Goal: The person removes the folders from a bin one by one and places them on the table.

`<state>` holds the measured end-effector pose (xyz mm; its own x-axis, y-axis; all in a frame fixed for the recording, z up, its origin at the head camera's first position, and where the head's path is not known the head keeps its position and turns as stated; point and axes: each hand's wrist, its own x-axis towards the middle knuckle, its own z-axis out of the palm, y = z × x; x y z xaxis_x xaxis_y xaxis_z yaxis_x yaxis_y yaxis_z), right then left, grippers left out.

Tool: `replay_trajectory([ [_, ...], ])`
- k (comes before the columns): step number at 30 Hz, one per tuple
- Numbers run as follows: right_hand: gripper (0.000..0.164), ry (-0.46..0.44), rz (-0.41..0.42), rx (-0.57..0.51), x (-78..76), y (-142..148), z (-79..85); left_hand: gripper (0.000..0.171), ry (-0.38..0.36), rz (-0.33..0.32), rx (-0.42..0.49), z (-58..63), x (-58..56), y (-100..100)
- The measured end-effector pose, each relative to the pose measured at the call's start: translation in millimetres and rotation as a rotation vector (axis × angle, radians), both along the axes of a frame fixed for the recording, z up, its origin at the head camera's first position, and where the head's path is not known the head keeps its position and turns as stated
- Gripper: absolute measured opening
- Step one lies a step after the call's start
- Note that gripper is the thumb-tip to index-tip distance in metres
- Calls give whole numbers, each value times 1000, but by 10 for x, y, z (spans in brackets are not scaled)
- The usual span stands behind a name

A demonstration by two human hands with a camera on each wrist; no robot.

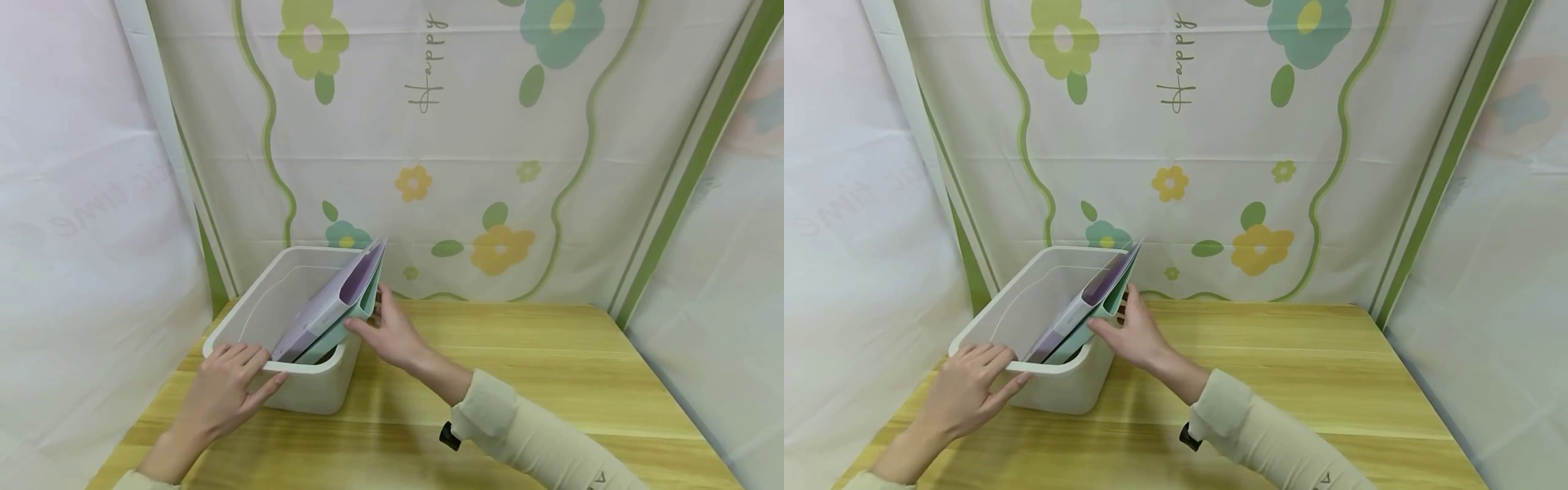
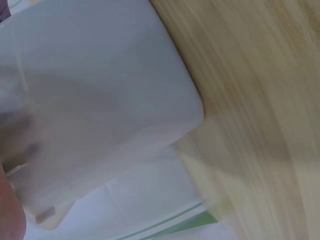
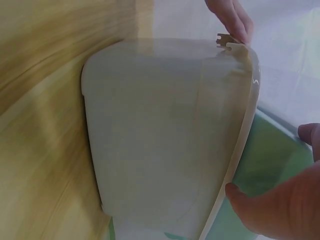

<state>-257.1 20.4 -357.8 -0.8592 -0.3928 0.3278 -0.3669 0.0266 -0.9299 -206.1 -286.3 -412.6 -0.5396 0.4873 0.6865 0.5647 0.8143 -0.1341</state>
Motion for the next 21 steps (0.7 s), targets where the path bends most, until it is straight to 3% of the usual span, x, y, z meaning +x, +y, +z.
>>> replay_trajectory([
  [7, 68, -29, -76, -73, 51, -121, 21, 53, 42, -14, 36, -22, -37, 41],
  [16, 63, -26, -188, -23, 78, -201, 63, 54, 33, -6, 43, -11, -41, 51],
  [21, 64, -27, -203, -18, 95, -209, 86, 54, 46, -10, 34, -9, -28, 49],
])
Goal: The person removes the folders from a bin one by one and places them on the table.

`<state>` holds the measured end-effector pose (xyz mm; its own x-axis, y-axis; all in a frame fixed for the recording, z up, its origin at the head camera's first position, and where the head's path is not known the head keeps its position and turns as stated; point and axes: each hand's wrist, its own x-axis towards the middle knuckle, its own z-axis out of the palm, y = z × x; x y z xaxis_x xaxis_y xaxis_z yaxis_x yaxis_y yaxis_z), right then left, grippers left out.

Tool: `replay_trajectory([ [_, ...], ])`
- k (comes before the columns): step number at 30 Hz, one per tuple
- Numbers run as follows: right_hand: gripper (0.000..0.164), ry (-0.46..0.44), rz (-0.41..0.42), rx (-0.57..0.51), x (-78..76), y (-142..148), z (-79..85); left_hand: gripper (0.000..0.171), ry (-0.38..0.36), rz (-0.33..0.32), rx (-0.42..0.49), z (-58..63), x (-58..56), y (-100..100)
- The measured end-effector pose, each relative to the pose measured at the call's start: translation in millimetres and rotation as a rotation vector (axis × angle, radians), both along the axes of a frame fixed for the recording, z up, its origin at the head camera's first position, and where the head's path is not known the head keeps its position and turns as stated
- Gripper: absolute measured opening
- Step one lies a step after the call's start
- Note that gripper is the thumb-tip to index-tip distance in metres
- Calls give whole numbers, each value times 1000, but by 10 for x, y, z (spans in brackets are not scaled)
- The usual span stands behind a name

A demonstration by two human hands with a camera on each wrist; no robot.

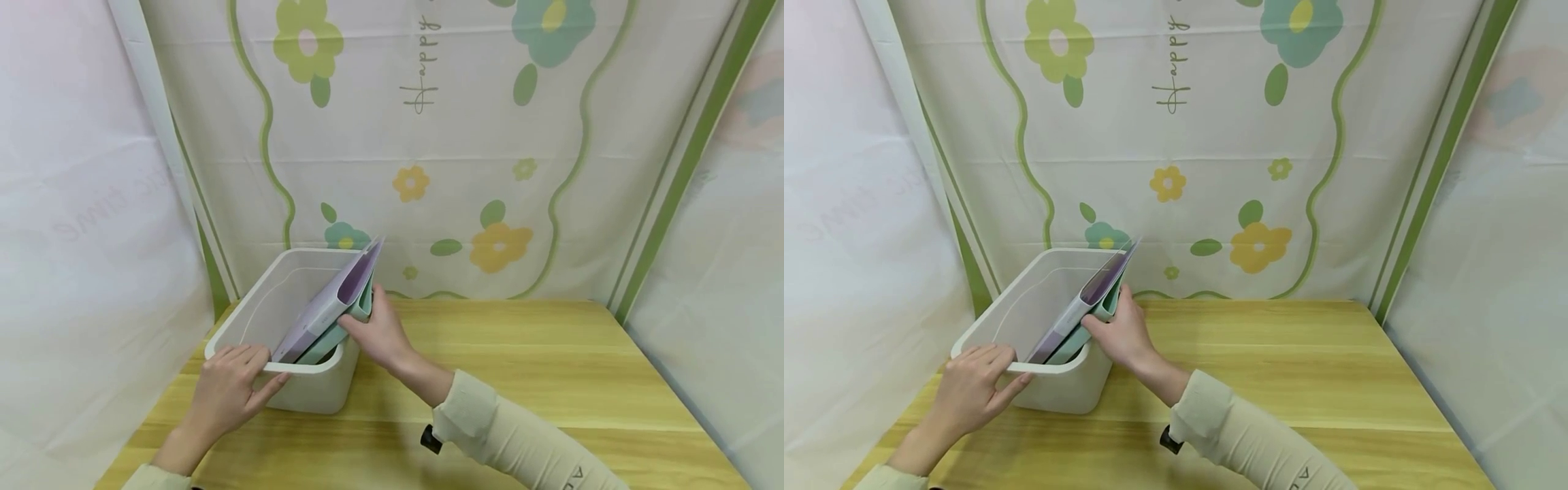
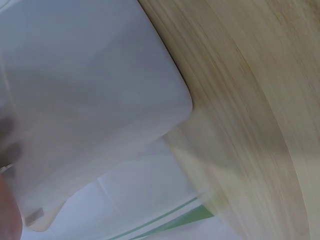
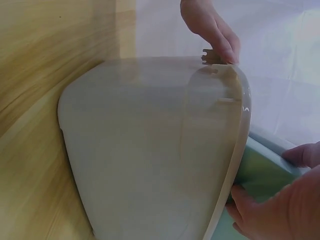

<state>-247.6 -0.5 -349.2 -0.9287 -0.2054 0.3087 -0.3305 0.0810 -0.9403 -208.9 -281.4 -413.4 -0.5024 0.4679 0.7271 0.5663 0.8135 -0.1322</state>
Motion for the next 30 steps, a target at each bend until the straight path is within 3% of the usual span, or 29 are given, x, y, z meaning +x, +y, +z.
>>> replay_trajectory([
  [13, 71, -42, 42, -48, -43, -73, 53, 56, -6, 5, -4, -35, -9, 0],
  [24, 62, 37, 0, -132, -25, -108, 65, 56, 0, 8, -5, -29, -14, -12],
  [30, 58, 36, -10, -204, -22, -102, 57, 55, 7, 11, -10, -22, -14, -22],
])
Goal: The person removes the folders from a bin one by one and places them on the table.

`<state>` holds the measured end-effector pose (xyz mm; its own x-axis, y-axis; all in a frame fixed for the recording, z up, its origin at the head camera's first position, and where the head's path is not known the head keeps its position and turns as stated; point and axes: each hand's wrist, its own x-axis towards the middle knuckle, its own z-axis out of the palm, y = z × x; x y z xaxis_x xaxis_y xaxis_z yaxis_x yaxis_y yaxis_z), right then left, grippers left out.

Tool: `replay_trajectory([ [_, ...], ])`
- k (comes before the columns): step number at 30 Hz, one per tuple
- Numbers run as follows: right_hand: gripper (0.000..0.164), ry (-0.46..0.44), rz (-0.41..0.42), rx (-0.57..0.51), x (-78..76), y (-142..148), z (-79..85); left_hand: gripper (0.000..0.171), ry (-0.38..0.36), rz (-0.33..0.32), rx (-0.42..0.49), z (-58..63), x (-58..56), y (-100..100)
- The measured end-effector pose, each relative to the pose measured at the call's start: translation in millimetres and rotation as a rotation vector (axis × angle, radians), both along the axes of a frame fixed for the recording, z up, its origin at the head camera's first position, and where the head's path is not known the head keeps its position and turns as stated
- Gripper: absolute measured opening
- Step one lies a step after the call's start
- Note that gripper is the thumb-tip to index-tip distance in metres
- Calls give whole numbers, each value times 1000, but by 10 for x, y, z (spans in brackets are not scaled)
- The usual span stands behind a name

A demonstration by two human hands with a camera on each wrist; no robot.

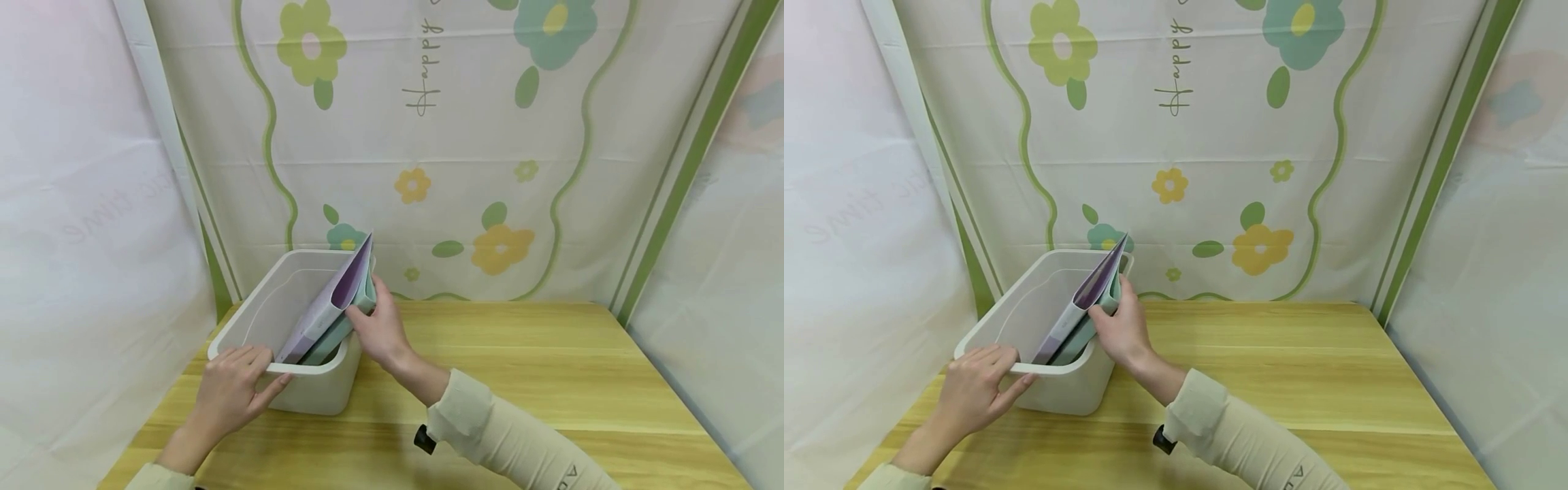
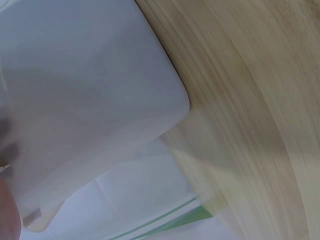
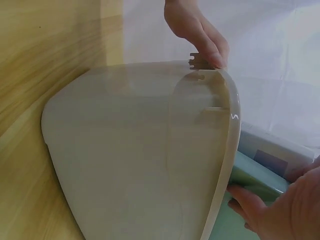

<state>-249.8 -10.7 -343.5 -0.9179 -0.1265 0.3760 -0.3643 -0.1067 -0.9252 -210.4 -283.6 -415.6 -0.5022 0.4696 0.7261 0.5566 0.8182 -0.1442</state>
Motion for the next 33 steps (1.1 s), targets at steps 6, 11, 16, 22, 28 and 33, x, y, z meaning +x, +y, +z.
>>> replay_trajectory([
  [6, 49, -3, 19, -68, 8, 28, 21, 55, -1, -1, -1, -9, -14, -14],
  [11, 36, -46, 30, -108, 19, 63, 33, 55, 1, -3, 1, -16, -17, -21],
  [16, 27, -107, 47, -166, 13, 77, 32, 55, 2, -2, 2, -18, -20, -23],
  [22, 28, -127, 57, -214, 19, 81, 50, 56, 7, -6, 1, -19, -21, -24],
  [28, 32, -125, 49, -223, 33, 72, 86, 55, 13, -11, -1, -18, -23, -21],
  [33, 32, -108, 60, -219, 64, 70, 110, 56, 21, -10, 2, -21, -26, -26],
])
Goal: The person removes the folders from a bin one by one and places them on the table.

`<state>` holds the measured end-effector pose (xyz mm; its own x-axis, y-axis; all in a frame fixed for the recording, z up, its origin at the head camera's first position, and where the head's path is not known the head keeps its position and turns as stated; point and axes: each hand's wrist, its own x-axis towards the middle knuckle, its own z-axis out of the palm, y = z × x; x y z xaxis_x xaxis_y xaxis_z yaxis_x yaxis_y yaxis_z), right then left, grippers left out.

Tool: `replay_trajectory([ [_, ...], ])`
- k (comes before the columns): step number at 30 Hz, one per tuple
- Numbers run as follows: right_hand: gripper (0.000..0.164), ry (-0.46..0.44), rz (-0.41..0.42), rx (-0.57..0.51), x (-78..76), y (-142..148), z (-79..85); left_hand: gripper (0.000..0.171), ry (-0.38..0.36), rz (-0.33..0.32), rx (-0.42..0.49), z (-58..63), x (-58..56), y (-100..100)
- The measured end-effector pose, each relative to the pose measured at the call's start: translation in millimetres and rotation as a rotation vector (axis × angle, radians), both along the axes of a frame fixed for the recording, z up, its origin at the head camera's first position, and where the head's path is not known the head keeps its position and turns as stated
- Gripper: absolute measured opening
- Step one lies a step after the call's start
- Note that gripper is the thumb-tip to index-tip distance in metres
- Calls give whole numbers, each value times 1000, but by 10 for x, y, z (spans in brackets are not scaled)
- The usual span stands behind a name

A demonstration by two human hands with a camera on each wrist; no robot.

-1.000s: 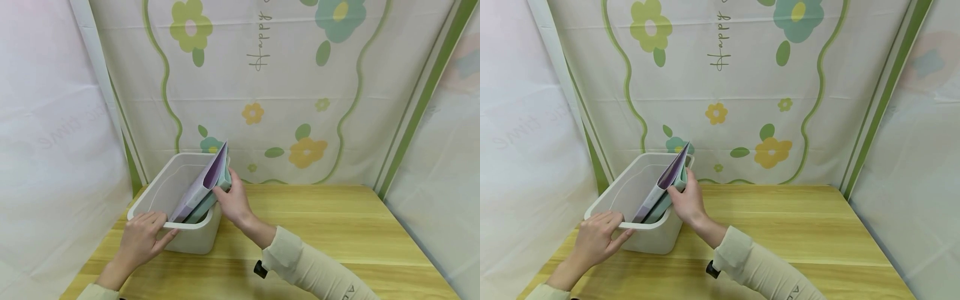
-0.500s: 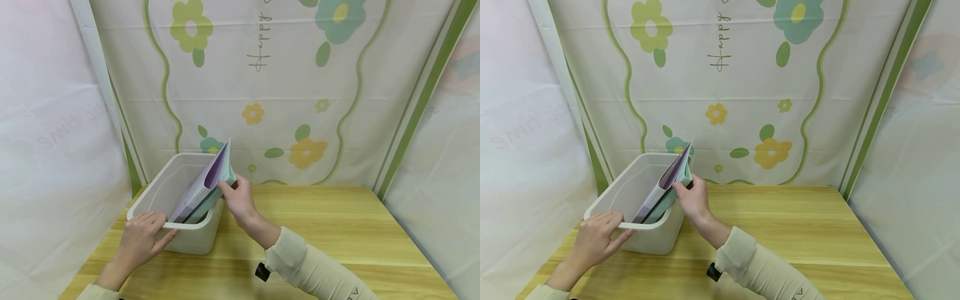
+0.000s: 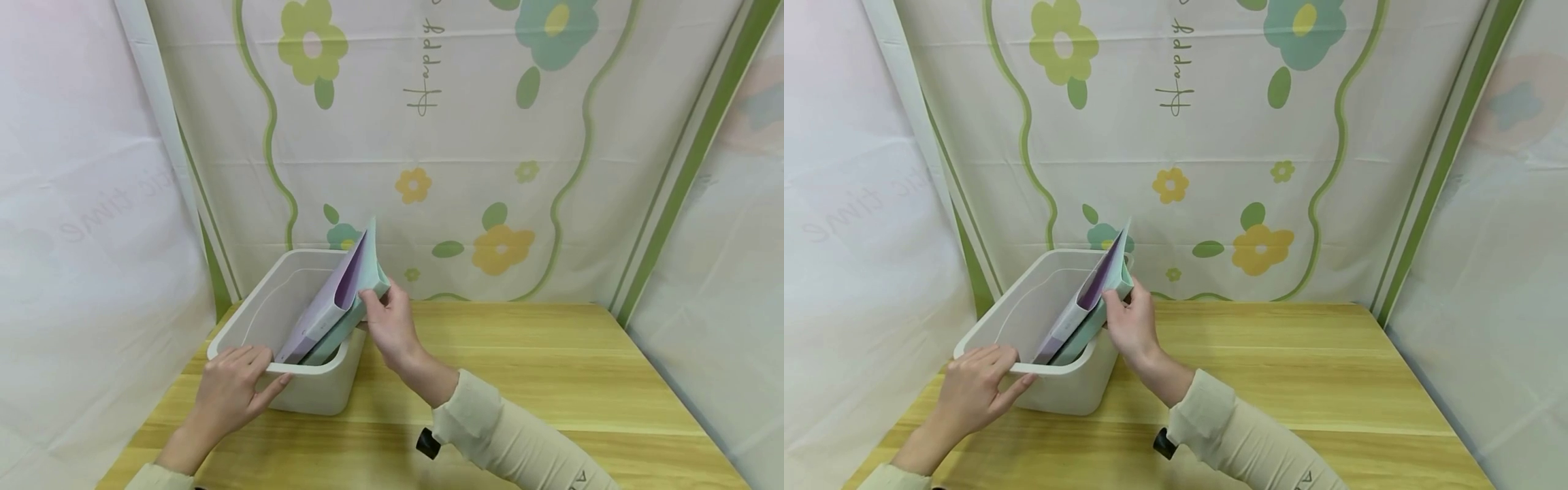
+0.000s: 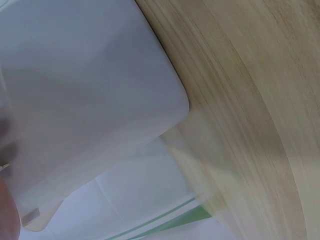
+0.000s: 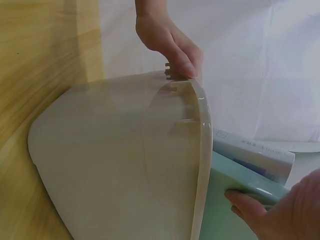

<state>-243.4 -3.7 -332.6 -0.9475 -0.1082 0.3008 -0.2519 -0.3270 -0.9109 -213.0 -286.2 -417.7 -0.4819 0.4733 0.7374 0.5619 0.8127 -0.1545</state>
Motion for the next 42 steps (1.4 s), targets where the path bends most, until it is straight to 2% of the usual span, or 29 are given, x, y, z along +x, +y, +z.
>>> replay_trajectory([
  [7, 32, 64, 6, -33, 40, 4, 23, 55, 58, -29, 30, -7, -11, 6],
  [11, 31, 78, -5, -50, 40, 2, 28, 56, 48, -19, 25, -7, -5, 5],
  [17, 32, 54, -21, -63, 50, 11, 31, 56, 17, -5, 11, -10, 5, -3],
  [28, 30, 45, -24, -96, 59, 31, 39, 55, 66, -26, 43, -22, -6, 13],
  [42, 25, 57, -54, -36, 42, 76, 87, 55, 63, -22, 33, -19, -28, 17],
])
